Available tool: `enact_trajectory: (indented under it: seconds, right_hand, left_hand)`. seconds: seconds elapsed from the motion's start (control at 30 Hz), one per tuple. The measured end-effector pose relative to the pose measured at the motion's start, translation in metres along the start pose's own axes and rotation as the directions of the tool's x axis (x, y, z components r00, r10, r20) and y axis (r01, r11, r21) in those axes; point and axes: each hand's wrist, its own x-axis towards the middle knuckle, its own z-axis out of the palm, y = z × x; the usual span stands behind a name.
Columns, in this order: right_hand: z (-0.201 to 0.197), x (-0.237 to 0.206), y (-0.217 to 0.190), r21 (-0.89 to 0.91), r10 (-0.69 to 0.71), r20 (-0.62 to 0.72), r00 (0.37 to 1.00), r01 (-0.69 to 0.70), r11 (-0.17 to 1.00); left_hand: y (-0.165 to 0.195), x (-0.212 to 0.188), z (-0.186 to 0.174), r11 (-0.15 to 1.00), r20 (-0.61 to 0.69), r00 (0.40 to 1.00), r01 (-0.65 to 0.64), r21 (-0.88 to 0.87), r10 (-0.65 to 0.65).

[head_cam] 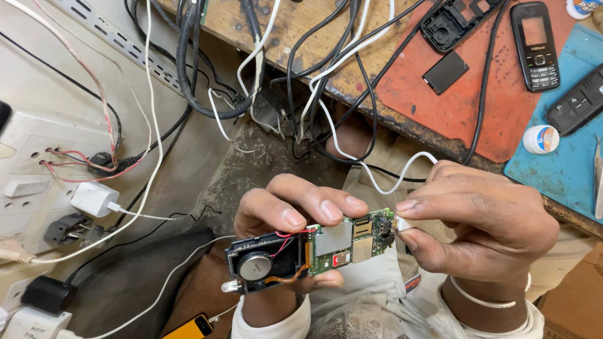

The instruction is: The person holds a disassembled feature phone connected to a charging cable, removes the battery and housing, works on the internal board with a soldering iron, reattaches components, and powers the phone on, with the screen lighting up.

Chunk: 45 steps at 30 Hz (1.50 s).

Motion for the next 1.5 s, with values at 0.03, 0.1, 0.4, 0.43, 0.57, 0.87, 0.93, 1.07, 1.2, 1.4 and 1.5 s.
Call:
enact_trajectory:
  seconds: [0.03,0.1,0.4,0.43,0.57,0.87,0.93,1.07,1.2,1.4,1.5]
  right_hand:
    - [0.000,0.000,0.002,0.006,-0.011,0.000,1.000,0.011,1.000]
    - [0.000,-0.001,0.005,0.011,-0.023,-0.002,1.000,0.023,1.000]
    - [0.000,-0.004,0.005,-0.126,-0.073,0.037,0.997,0.077,0.989]
    - [-0.001,-0.004,0.004,-0.139,-0.070,0.042,0.997,0.075,0.987]
    - [0.001,-0.003,0.002,-0.166,-0.071,0.063,0.995,0.081,0.983]
    - [0.008,0.003,-0.001,-0.088,-0.043,0.083,0.996,0.051,0.995]
    - [0.007,0.003,0.000,-0.086,-0.060,0.099,0.993,0.069,0.994]
    - [0.000,-0.009,0.001,-0.105,-0.081,0.122,0.989,0.094,0.990]
    - [-0.006,-0.028,0.002,-0.056,-0.020,0.022,1.000,0.021,0.998]
    - [0.047,-0.056,0.039,0.698,0.229,-0.171,0.958,-0.046,0.714]
    - [0.073,-0.076,0.060,0.136,0.263,0.231,0.937,-0.299,0.945]
  left_hand:
    - [0.000,-0.001,0.002,1.000,-0.018,1.000,0.005,-0.005,-0.005]
    - [-0.001,-0.003,0.005,1.000,-0.051,0.999,0.011,-0.018,-0.012]
    - [-0.004,-0.003,0.003,0.993,-0.102,0.994,0.038,-0.108,-0.049]
    - [-0.005,-0.004,0.003,0.993,-0.114,0.992,0.035,-0.115,-0.048]
    - [-0.009,-0.005,0.001,0.993,-0.110,0.994,0.009,-0.120,-0.022]
    - [-0.010,-0.001,-0.022,0.995,0.027,0.999,-0.041,-0.090,0.043]
    - [-0.010,-0.004,-0.023,0.995,0.031,0.999,-0.015,-0.098,0.018]
    - [-0.008,-0.010,-0.027,0.994,0.067,0.997,-0.016,-0.112,0.023]
    - [0.005,-0.012,-0.040,0.976,-0.010,0.998,-0.062,-0.208,0.062]
    - [0.004,-0.004,-0.037,0.957,-0.123,0.992,-0.061,-0.284,0.027]
    - [0.003,0.003,-0.022,0.972,-0.285,0.945,0.099,-0.214,-0.159]
